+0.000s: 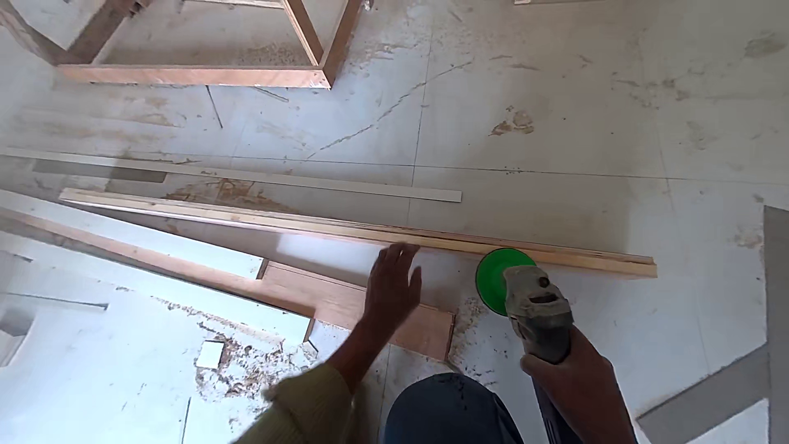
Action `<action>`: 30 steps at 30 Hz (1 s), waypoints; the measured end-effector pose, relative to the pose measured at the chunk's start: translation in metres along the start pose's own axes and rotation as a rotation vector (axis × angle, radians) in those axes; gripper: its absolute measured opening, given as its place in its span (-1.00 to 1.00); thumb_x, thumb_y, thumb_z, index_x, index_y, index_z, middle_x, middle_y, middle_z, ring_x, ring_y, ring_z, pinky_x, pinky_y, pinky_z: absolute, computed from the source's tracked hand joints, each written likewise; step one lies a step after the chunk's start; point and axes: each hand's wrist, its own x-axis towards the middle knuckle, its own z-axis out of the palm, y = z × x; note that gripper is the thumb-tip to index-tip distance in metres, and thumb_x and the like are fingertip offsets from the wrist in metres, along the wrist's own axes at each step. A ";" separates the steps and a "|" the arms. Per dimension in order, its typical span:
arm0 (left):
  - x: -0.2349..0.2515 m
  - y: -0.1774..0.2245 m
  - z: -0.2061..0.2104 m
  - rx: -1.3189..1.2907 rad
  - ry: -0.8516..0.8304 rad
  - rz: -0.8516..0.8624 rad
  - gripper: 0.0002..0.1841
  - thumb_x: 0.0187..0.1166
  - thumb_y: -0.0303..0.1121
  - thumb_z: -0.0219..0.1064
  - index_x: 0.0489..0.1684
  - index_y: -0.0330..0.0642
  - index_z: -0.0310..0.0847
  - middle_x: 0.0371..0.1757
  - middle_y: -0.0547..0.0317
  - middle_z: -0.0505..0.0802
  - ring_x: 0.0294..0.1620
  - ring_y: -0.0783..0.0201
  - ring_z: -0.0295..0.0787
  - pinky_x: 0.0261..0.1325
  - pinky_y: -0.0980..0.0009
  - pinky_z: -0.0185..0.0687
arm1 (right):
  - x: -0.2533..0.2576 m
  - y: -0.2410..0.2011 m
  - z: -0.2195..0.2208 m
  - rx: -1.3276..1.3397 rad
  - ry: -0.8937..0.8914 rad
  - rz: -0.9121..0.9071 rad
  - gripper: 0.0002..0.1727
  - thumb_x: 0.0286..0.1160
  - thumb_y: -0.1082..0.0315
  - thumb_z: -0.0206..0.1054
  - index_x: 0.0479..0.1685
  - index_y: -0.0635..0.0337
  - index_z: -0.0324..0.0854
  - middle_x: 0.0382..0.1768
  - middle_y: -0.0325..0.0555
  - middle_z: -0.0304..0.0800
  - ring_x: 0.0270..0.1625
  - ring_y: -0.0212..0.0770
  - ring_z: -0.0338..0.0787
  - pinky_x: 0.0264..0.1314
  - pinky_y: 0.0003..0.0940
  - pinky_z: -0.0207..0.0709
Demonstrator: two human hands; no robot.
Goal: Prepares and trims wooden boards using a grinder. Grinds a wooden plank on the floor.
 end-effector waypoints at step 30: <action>0.013 -0.042 -0.073 -0.368 -0.167 -0.303 0.02 0.50 0.15 0.47 0.90 -0.08 -0.04 0.25 -0.20 0.80 0.20 -0.07 0.81 0.31 -0.14 0.66 | 0.035 -0.200 0.108 -0.373 -0.420 -0.223 -0.39 0.18 0.17 0.60 0.25 0.14 0.50 -0.20 0.03 0.82 -0.10 0.08 0.88 -0.17 0.08 0.70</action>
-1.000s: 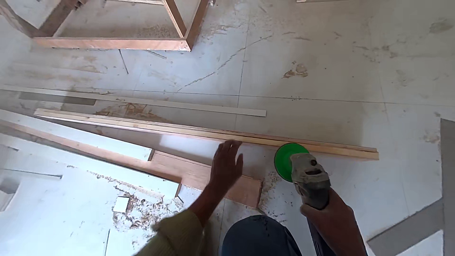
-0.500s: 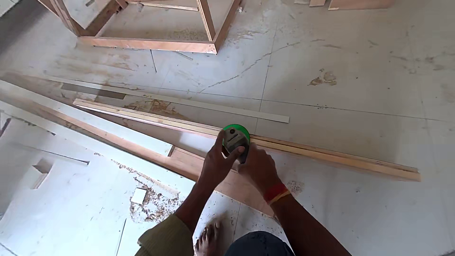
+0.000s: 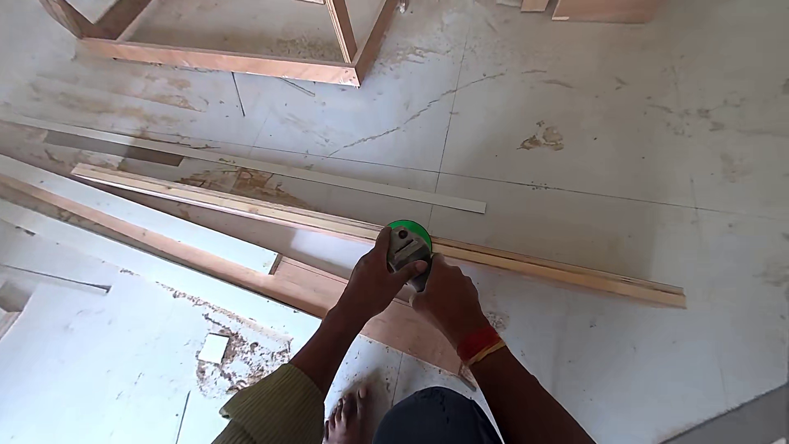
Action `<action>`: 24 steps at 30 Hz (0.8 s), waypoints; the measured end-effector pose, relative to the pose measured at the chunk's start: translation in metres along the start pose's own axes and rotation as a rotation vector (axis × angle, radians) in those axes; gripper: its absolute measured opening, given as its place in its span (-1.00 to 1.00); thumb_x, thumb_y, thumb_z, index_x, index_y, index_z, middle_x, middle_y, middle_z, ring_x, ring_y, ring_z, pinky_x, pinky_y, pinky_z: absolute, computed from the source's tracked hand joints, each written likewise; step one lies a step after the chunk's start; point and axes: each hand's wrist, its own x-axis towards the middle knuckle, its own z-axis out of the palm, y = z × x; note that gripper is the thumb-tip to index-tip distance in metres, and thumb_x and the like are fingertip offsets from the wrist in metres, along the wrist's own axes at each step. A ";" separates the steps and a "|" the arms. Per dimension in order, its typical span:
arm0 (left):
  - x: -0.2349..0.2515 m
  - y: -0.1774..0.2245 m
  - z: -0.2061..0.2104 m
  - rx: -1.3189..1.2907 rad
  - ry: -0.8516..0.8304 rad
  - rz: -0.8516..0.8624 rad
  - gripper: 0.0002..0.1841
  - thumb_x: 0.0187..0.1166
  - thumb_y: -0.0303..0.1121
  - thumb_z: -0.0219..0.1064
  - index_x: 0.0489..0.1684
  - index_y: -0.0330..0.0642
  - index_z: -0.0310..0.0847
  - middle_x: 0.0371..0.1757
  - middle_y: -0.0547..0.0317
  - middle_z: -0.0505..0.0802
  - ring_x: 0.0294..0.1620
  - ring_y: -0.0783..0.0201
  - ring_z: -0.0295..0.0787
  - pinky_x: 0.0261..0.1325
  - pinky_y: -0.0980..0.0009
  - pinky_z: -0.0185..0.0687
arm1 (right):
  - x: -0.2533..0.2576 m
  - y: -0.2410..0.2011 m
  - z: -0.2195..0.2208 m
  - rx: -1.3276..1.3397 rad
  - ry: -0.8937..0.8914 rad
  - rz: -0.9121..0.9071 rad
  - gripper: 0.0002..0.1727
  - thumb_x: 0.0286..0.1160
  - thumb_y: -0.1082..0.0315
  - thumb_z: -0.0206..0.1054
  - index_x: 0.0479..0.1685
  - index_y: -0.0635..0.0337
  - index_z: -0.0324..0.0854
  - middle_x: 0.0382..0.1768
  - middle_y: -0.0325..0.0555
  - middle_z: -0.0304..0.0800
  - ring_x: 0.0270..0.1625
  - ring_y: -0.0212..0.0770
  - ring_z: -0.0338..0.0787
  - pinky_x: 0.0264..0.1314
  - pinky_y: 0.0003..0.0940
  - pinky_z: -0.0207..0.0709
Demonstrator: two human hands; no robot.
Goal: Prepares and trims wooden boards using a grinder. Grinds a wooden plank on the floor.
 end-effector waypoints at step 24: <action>-0.007 0.070 0.077 0.030 -0.142 0.056 0.06 0.45 0.24 0.46 0.92 -0.02 -0.04 0.23 -0.15 0.81 0.20 -0.04 0.80 0.30 -0.11 0.66 | -0.029 0.091 -0.031 0.123 0.019 0.209 -0.40 0.15 0.21 0.62 0.23 0.12 0.53 -0.18 0.02 0.82 -0.07 0.08 0.87 -0.09 0.11 0.69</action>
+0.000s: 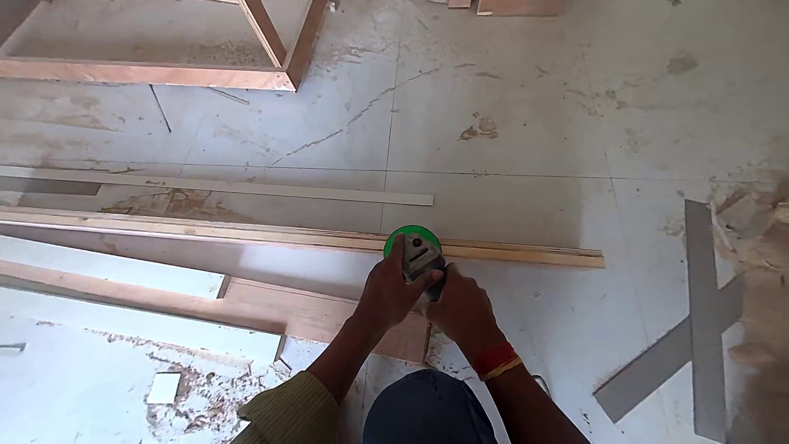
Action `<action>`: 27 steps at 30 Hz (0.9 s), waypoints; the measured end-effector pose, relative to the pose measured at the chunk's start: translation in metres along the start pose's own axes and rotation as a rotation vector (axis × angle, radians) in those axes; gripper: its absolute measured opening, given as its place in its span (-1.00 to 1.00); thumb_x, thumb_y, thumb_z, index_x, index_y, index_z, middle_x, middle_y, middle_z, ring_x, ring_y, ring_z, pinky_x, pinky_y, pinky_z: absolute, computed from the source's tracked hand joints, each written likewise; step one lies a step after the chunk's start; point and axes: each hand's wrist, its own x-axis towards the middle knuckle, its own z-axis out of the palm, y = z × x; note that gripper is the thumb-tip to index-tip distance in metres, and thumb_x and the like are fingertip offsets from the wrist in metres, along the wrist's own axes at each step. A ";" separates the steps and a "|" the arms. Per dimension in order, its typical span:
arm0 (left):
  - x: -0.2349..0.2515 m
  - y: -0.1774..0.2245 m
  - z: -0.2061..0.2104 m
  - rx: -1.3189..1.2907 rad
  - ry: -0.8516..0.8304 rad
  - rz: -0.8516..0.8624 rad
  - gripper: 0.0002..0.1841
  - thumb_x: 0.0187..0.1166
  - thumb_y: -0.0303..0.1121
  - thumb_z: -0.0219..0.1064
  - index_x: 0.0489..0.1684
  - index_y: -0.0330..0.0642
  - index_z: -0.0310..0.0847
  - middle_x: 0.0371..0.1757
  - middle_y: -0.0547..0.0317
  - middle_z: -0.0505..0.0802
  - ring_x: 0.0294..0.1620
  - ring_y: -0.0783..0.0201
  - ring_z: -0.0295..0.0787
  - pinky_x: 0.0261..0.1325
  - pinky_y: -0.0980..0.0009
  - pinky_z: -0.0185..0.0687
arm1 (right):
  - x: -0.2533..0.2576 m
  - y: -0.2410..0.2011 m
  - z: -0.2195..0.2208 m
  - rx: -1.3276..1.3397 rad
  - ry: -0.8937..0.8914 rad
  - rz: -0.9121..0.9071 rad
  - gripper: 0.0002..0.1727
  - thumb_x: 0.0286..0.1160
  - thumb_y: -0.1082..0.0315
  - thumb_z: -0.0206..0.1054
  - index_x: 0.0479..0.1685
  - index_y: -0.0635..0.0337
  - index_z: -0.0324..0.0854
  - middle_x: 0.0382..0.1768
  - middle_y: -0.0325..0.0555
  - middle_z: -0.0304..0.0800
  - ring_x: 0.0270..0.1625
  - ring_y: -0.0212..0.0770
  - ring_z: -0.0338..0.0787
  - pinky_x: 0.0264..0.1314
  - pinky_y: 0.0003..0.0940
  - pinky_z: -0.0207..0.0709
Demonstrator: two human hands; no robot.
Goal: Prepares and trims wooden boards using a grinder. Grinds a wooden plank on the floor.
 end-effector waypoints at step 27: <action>0.010 0.067 0.075 0.019 -0.105 0.137 0.07 0.47 0.22 0.46 0.91 -0.10 -0.07 0.24 -0.21 0.80 0.19 -0.10 0.80 0.28 -0.13 0.67 | -0.007 0.091 -0.036 0.093 0.121 0.111 -0.43 0.09 0.17 0.66 0.12 0.12 0.55 -0.28 -0.01 0.79 -0.17 0.05 0.85 -0.20 0.09 0.65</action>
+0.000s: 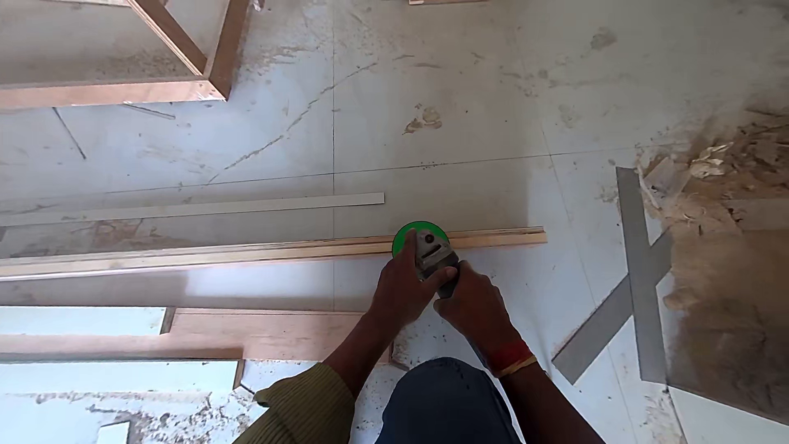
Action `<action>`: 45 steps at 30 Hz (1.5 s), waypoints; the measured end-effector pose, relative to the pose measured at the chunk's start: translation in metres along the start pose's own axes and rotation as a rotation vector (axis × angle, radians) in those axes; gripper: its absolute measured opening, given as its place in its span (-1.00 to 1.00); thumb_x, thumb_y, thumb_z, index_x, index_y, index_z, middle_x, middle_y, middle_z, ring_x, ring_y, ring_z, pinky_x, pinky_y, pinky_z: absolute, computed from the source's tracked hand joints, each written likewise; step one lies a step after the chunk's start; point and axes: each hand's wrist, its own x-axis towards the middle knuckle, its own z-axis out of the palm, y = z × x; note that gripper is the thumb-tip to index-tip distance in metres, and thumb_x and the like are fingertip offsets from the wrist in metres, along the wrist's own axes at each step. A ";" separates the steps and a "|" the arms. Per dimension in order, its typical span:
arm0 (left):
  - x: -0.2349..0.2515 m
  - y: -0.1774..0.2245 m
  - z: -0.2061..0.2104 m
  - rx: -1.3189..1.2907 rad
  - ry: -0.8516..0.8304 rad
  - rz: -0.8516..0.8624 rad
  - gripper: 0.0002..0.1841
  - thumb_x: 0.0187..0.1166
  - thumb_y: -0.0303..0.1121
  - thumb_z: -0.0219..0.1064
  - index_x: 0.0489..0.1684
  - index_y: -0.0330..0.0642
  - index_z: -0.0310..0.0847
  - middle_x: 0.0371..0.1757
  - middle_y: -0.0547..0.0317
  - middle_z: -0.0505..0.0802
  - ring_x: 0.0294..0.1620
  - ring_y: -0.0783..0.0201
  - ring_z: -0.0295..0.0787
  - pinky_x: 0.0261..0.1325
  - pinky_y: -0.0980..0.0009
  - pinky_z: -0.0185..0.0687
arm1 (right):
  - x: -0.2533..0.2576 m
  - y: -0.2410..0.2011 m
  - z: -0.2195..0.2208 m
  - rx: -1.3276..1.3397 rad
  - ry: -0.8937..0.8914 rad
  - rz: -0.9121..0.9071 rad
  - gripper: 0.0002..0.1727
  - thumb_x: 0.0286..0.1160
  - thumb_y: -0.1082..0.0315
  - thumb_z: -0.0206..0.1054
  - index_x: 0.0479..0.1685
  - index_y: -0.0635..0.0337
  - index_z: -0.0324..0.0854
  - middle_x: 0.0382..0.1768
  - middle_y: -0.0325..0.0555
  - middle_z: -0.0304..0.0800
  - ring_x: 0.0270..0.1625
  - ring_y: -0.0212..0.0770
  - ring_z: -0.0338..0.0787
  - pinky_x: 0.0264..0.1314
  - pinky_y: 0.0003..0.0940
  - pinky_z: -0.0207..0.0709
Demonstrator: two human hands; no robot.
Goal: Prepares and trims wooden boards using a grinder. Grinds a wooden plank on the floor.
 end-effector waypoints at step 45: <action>-0.070 -0.172 -0.158 -0.066 0.467 -0.158 -0.05 0.48 0.21 0.46 0.85 0.00 0.13 0.13 -0.12 0.86 0.05 0.00 0.87 0.18 -0.11 0.74 | -0.019 -0.205 0.114 -0.223 -0.180 -0.445 -0.42 0.23 0.11 0.55 0.23 0.16 0.53 -0.15 0.05 0.83 -0.03 0.09 0.88 -0.06 0.10 0.70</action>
